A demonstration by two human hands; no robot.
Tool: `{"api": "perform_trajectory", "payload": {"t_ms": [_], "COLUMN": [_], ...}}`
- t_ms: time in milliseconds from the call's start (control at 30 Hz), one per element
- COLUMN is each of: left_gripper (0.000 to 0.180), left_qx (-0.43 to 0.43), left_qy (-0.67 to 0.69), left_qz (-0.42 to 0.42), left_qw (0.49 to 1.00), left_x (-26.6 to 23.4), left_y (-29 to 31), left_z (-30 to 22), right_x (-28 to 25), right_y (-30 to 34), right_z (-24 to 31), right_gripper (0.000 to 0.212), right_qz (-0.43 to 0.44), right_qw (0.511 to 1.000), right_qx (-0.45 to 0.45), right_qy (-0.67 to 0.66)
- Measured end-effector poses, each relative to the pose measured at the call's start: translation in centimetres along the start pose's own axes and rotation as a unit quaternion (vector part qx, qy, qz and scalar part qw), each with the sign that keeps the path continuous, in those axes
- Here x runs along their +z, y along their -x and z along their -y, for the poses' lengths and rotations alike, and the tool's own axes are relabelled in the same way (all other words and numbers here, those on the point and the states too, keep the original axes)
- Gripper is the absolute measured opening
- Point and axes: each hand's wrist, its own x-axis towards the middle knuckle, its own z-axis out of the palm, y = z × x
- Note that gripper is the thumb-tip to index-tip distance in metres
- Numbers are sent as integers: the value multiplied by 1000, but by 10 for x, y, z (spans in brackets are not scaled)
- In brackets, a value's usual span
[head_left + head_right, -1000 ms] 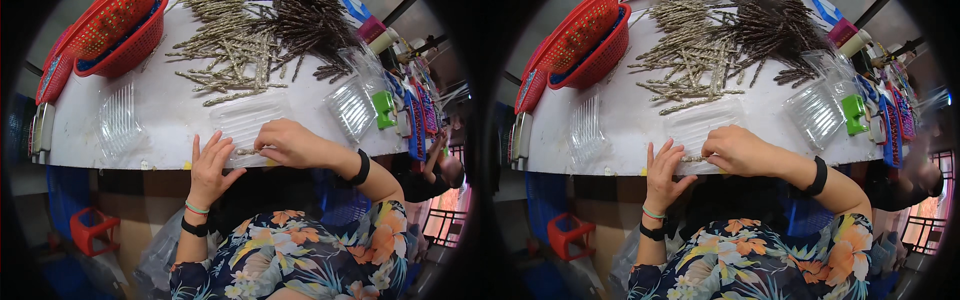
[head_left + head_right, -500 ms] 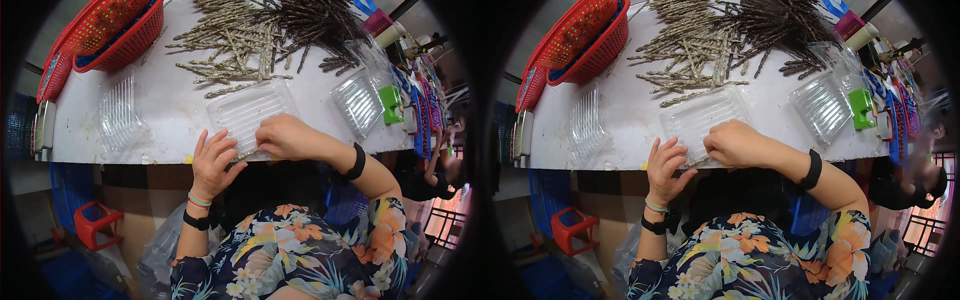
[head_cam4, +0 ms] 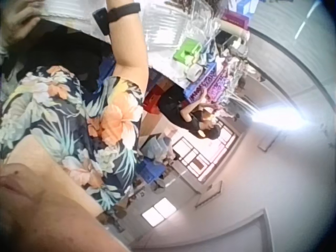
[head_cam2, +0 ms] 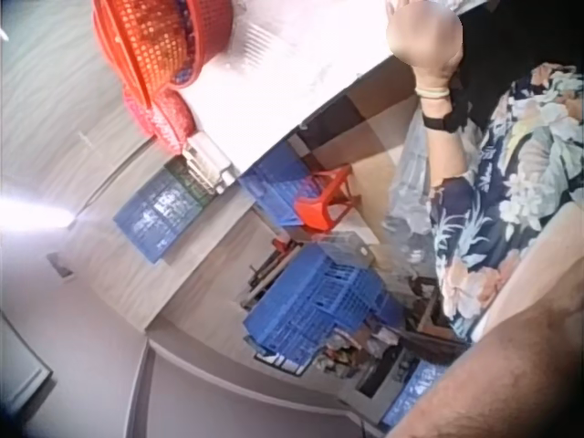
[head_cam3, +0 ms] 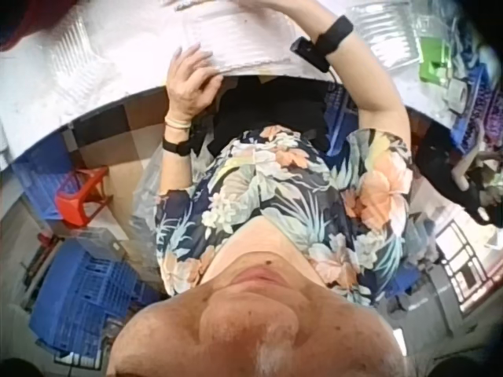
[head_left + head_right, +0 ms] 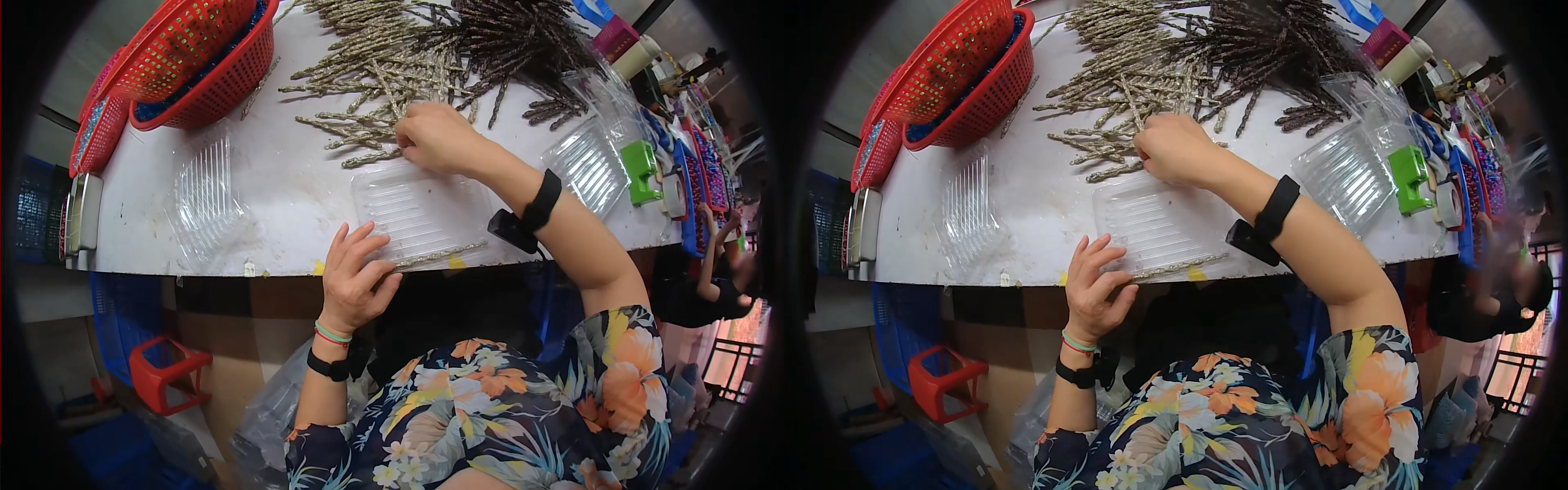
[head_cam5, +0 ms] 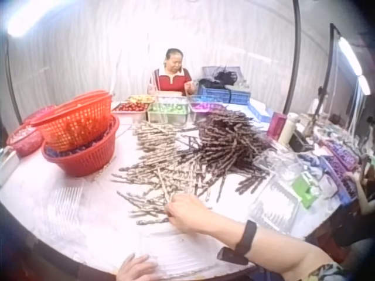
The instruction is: The person places glittery decorative sticks into clear plastic trays on a workbench. They arrange the sticks in rows, close the trays, and stack them. Other workers are visible in the background performing similar tasks.
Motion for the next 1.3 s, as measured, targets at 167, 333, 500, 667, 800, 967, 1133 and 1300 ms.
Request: {"api": "perform_trajectory", "payload": {"t_ms": [167,333,500,667,800,967,1133,1300], "left_gripper": [27,38,51,64,68,46,29,29], "left_qx": [-2,-15,-10,-8,-6,-3,-10,-9], "left_qy": [3,18,36,42,43,0,-10,-14], "left_qz": [-9,-20,-35,-56,-54,-16,-19,-23], "left_qw": [1000,1000,999,998,998,1000,1000,1000], "left_x": [3,5,9,11,12,7,6,7], "left_y": [3,7,7,6,5,3,2,3], "left_z": [2,4,6,5,4,3,1,2], "right_x": [-20,-65,-53,-42,-27,-28,-38,10], "right_y": [5,56,108,117,118,106,53,-1], "right_z": [12,28,34,39,42,46,38,-2], "right_gripper": [12,19,19,13,11,11,11,11], "right_qz": [-96,73,109,130,105,143,-26,-91], "right_qw": [980,916,933,967,984,980,975,994], "right_qx": [-1,96,82,23,-25,8,67,33], "right_qy": [-172,-382,-333,-219,-138,-138,-210,46]}}
